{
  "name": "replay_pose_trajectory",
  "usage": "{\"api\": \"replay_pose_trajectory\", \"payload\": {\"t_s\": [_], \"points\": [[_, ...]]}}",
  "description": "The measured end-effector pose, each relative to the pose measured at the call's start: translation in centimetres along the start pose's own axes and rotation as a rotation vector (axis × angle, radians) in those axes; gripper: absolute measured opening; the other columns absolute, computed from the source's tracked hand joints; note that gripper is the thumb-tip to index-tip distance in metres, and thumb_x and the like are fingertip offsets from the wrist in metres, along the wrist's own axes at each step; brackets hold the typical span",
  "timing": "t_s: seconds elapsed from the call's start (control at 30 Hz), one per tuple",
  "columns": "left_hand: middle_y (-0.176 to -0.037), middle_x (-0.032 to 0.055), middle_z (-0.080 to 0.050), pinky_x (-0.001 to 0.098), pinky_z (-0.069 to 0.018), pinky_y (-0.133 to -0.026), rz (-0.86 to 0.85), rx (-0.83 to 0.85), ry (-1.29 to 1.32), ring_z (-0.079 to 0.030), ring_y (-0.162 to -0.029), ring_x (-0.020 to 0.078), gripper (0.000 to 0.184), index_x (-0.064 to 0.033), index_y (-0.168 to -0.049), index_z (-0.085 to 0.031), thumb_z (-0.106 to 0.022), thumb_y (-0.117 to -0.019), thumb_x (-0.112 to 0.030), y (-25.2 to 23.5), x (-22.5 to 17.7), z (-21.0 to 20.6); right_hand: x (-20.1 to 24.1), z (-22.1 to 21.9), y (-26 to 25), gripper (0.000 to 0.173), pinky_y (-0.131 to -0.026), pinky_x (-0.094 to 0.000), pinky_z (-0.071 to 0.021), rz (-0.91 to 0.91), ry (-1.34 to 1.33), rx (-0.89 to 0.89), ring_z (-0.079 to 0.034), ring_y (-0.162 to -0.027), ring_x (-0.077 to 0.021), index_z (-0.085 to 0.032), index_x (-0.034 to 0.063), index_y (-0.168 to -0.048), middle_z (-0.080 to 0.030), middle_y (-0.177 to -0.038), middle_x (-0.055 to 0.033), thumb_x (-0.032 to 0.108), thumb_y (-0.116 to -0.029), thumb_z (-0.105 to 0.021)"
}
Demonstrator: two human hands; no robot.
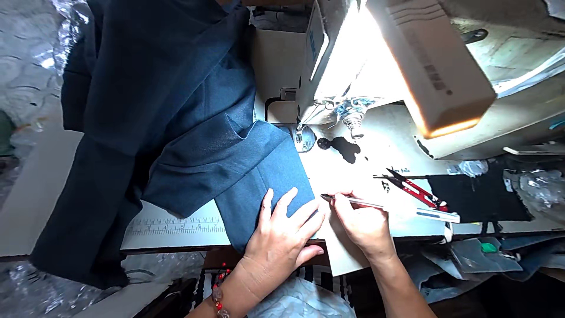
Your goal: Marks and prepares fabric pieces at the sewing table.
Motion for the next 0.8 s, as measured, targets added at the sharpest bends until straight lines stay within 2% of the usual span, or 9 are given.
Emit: {"api": "replay_pose_trajectory", "payload": {"t_s": [0.13,0.5,0.8], "points": [[-0.142,-0.0090,-0.064,0.0713,-0.0376,-0.104,-0.002,0.004,-0.003,-0.054,-0.136,0.0360,0.054,-0.0315,-0.134,-0.067,-0.050,-0.0943,-0.063,-0.02,-0.05,0.05,0.20,-0.12,-0.03,0.010,-0.064,-0.0075,-0.0492,0.013,0.028,0.015,-0.058,-0.068,0.0111,-0.071,0.0052,-0.084,-0.066,-0.074,0.0094,0.007,-0.0857,-0.061],[-0.141,-0.0089,-0.064,0.0715,-0.0392,-0.103,-0.003,-0.001,0.003,-0.056,-0.135,0.0363,0.053,-0.0308,-0.134,-0.068,-0.055,-0.0922,-0.062,-0.11,-0.04,0.15,0.19,-0.18,-0.02,0.010,-0.064,-0.0076,-0.0484,0.023,0.011,0.020,-0.057,-0.068,0.0110,-0.071,0.0049,-0.083,-0.066,-0.076,0.0089,0.006,-0.0851,-0.061],[-0.141,-0.0090,-0.064,0.0713,-0.0383,-0.104,0.000,-0.003,0.001,-0.055,-0.135,0.0358,0.052,-0.0319,-0.134,-0.067,-0.053,-0.0935,-0.062,-0.08,-0.06,0.06,0.13,-0.08,-0.02,0.010,-0.063,-0.0079,-0.0489,0.022,0.019,0.000,-0.057,-0.067,0.0107,-0.071,0.0049,-0.083,-0.067,-0.075,0.0087,0.005,-0.0847,-0.061]]}}
Point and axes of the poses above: each hand's wrist, its own y-axis away from the middle knuckle, its own z-axis out of the back of the hand, x = y × z, the point moved 4 cm from there along -y, towards the middle knuckle
